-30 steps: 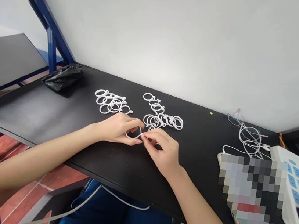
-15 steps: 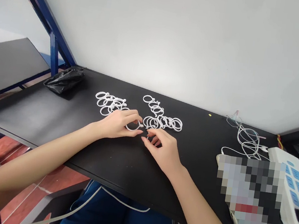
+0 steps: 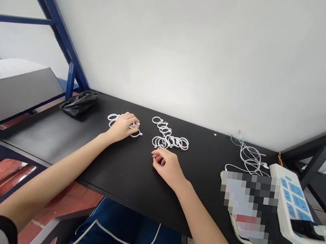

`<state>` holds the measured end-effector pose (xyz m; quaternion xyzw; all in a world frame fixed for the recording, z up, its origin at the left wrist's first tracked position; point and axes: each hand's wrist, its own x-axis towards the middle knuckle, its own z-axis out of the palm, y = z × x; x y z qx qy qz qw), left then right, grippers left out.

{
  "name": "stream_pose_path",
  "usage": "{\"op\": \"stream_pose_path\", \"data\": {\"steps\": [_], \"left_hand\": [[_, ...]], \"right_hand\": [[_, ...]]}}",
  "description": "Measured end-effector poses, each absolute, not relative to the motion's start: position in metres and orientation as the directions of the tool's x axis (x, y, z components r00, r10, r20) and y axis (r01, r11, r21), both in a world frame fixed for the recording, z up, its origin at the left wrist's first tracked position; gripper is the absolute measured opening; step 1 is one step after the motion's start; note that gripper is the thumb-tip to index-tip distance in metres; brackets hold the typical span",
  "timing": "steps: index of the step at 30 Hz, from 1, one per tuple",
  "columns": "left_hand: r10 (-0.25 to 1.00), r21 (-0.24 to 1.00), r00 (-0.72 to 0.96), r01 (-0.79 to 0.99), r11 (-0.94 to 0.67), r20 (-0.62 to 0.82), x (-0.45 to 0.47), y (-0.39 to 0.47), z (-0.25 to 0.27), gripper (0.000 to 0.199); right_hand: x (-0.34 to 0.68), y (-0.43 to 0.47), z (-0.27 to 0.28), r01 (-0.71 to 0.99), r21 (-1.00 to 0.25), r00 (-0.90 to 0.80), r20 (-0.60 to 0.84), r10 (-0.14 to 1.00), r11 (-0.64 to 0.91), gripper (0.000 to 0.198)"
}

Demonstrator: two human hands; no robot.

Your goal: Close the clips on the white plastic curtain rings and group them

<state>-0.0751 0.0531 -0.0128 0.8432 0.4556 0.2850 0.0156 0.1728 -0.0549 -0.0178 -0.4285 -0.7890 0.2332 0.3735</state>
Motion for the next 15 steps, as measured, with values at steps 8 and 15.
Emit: {"op": "stream_pose_path", "data": {"steps": [8,15], "left_hand": [[0.825,0.327,0.337,0.798,-0.506,0.454,-0.078,0.056,-0.022,0.017],[0.842,0.389,0.296,0.783,-0.484,0.452,-0.082,0.057,-0.025,0.020]], "right_hand": [[0.170,-0.057,-0.018,0.476,-0.651,-0.232,0.556,0.798,0.591,0.020],[0.175,-0.055,-0.010,0.480,-0.641,0.039,0.698,0.715,0.599,0.026]]}}
